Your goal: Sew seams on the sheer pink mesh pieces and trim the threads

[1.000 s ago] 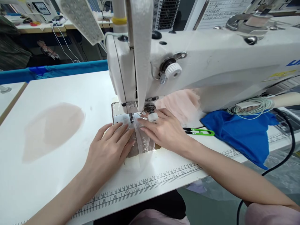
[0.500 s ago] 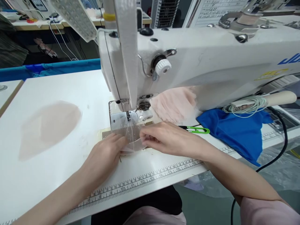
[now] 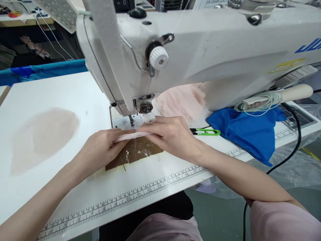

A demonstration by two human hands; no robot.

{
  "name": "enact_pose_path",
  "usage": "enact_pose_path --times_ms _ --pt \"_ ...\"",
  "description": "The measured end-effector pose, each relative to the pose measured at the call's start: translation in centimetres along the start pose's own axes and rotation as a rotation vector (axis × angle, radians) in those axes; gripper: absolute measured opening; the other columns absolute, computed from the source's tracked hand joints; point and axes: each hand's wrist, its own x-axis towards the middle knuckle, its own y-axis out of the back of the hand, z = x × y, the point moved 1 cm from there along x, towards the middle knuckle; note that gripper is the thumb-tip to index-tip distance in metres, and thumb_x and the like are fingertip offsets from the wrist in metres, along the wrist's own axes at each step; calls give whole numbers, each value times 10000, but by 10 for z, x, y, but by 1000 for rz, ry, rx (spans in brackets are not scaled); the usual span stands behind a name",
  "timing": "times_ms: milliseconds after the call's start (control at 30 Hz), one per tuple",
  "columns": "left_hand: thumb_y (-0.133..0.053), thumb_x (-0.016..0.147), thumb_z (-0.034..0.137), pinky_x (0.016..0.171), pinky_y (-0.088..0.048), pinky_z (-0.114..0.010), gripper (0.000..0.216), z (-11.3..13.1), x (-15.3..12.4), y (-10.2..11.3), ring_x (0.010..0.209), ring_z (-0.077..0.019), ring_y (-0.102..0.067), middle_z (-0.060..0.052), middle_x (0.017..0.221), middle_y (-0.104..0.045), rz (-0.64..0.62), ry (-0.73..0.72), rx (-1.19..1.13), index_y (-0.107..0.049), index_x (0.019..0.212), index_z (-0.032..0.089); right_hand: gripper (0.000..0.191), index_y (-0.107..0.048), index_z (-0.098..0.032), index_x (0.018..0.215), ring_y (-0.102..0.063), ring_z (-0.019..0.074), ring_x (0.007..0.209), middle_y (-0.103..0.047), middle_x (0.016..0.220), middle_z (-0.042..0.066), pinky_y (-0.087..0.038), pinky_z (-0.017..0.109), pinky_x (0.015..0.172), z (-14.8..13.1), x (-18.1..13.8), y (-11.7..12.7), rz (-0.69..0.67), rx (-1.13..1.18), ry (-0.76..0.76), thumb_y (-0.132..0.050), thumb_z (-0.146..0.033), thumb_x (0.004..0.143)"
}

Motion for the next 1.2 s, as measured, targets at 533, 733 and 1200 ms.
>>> enact_pose_path --times_ms 533,733,1200 --pt "-340 1008 340 469 -338 -245 432 8 -17 -5 524 -103 -472 -3 702 -528 19 -330 127 -686 792 196 207 -733 -185 725 -587 141 702 -713 754 -10 -338 266 537 -8 -1 6 -305 24 34 -585 -133 861" --pt "-497 934 159 506 -427 -322 232 27 -33 -22 652 -197 -594 -53 786 -647 247 -534 610 -689 1064 159 167 -740 -184 713 -558 249 1087 -728 1090 27 -384 372 826 -9 -5 2 -370 -43 181 -642 -120 833" --pt "-428 927 66 1123 -349 -532 375 25 -42 -30 1206 -312 -604 -178 1256 -655 271 -522 594 -622 1246 104 156 -749 -192 786 -597 205 1017 -762 1026 3 -356 363 838 -9 -5 -1 -400 -16 159 -640 -105 856"
